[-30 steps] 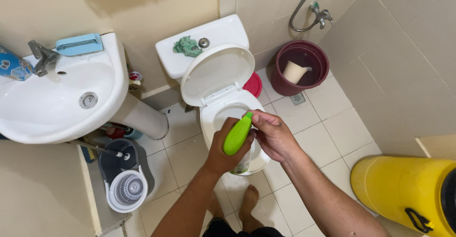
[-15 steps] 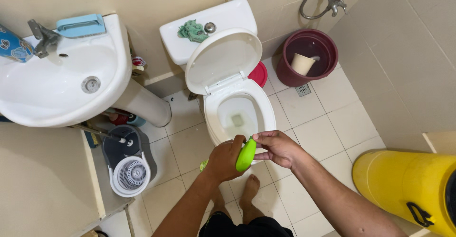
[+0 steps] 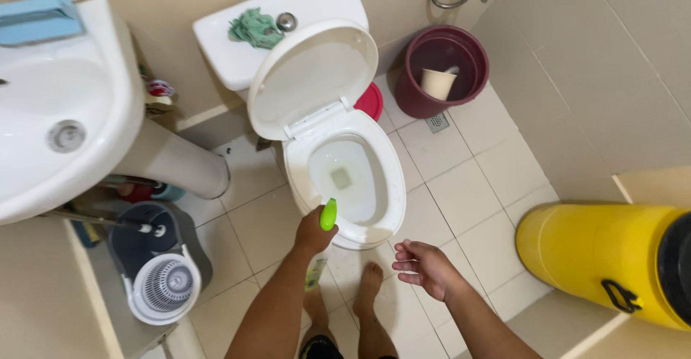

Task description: The person cleans the bathroom sink and toilet. They rinse cups, apply detergent to a cloth, wipe the sink basin and faucet, and then pour water into the toilet bowl. Finally, they spray a cleaning agent into the toilet.

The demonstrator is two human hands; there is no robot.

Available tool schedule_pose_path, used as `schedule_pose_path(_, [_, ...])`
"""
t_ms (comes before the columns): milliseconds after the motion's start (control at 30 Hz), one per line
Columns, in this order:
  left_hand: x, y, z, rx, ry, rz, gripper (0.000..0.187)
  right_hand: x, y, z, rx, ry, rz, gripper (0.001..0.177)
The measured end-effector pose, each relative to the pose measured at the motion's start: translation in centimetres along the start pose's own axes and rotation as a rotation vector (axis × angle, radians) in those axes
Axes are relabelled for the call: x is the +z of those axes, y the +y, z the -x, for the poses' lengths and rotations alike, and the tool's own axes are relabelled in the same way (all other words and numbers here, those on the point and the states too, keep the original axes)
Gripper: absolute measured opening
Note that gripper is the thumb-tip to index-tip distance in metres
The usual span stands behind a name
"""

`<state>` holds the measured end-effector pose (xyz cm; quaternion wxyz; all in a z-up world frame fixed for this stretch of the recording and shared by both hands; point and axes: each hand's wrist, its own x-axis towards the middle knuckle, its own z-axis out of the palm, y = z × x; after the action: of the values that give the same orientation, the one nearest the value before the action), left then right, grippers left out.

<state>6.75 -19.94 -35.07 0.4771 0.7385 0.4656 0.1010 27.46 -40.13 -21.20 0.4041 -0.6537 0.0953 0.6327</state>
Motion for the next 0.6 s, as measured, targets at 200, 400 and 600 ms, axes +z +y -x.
schedule_pose_path(200, [0.7, -2.2, -3.1, -0.019, -0.090, -0.087, 0.035, 1.2, 2.8, -0.9, -0.034, 0.082, -0.097, 0.029])
schedule_pose_path(400, [0.2, -1.8, -4.7, 0.078, -0.101, -0.085, 0.037, 3.8, 4.1, 0.5, -0.053, 0.040, -0.135, 0.031])
schedule_pose_path(600, [-0.2, -1.2, -5.5, 0.027, -0.225, -0.023, 0.044, 4.2, 4.6, 0.5, -0.026, 0.064, -0.121, 0.031])
